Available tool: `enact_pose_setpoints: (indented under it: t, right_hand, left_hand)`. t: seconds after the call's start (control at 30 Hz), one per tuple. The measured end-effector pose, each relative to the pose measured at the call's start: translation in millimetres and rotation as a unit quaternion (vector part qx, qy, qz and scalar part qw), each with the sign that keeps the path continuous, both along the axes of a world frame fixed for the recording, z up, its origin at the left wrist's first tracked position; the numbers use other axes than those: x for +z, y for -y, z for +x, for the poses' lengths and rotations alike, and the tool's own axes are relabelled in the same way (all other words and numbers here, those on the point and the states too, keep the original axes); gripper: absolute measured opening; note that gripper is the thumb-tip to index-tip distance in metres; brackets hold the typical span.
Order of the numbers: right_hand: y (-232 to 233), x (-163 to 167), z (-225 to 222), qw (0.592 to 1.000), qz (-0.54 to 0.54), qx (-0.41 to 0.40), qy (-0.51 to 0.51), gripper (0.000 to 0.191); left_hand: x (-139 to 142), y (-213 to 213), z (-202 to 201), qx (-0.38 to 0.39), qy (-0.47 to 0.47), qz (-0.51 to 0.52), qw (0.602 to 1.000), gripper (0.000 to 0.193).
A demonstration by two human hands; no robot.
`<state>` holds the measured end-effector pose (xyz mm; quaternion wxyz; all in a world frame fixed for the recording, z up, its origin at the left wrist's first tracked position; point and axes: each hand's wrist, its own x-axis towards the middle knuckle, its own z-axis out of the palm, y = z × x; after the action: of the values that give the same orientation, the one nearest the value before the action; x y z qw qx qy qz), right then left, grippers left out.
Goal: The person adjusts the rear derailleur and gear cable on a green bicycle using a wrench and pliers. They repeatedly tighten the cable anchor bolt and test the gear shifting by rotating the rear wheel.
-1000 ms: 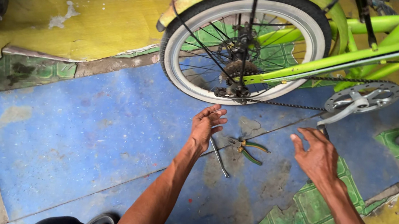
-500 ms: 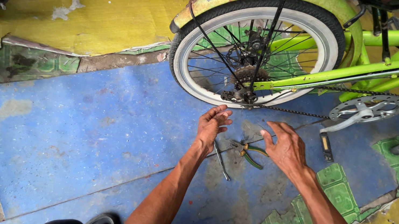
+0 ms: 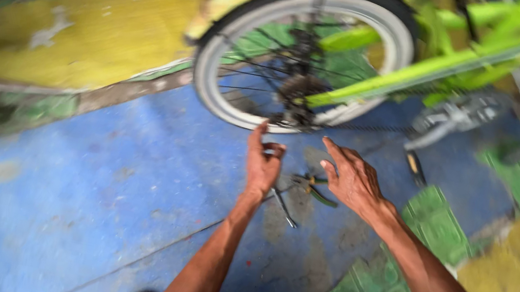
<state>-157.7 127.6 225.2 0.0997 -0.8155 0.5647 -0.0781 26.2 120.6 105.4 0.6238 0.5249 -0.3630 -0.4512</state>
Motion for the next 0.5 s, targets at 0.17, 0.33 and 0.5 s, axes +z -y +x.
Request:
enact_pose_setpoints:
  t: [0.17,0.33,0.5]
  right_hand:
    - [-24.2,-16.0,-91.5,0.995,0.0,-0.097,0.006,0.053]
    - [-78.4,-57.4,-197.1,0.978,0.025,-0.209,0.002,0.053]
    - [-156.9,-103.8,-297.4,0.939,0.031,-0.342,0.029,0.048]
  left_hand:
    - [4.9,2.6,-16.2,-0.004,0.171,-0.037,0.985,0.069]
    - [6.5,12.5,-38.5,0.035,0.305,-0.172,0.936,0.067]
    - [10.0,15.9,-56.1,0.001,0.329,-0.22,0.918,0.066]
